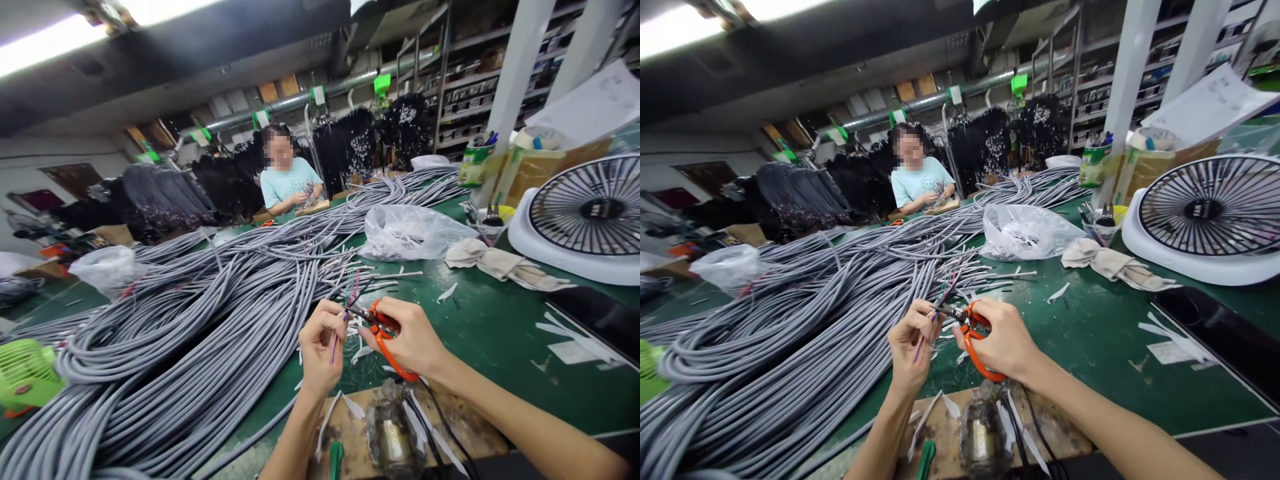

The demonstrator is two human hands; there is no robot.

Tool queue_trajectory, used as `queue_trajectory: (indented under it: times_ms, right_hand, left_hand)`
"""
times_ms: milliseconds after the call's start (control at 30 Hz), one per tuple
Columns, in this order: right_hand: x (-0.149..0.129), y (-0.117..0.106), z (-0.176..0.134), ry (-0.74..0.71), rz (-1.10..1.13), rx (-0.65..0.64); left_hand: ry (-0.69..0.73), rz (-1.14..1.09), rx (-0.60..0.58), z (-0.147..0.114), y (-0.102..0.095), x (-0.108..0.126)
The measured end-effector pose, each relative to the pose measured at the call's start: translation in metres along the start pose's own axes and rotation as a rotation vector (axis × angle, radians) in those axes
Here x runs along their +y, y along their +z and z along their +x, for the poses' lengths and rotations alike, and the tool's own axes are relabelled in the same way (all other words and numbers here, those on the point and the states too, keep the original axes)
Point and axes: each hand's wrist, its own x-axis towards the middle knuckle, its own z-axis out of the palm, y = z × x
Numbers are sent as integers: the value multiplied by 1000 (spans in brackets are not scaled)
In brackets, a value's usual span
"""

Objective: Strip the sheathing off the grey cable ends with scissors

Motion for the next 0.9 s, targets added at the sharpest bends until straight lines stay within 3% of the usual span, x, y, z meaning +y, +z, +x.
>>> queue_trajectory:
  times_ms: [133, 367, 533, 667, 767, 833, 900]
  right_hand:
    - [4, 2, -3, -28, -124, -38]
    - [6, 2, -9, -102, -269, 14]
    - [5, -3, -6, -144, -259, 84]
    - [17, -17, 6, 43, -352, 149]
    - [37, -24, 13, 272, -635, -114]
    - [50, -24, 15, 346, -736, -289]
    - [57, -21, 15, 331, -742, -375]
  left_hand:
    - [38, 89, -33, -1, -2, 1]
    - [-32, -21, 18, -2, 2, 3]
    - [-273, -220, 85, 5, 7, 2]
    - [-500, -362, 129, 10, -2, 27]
    - [-656, -483, 76, -12, -22, 70]
    - [-710, -573, 28, -46, -36, 98]
    - [-812, -568, -23, -94, -41, 113]
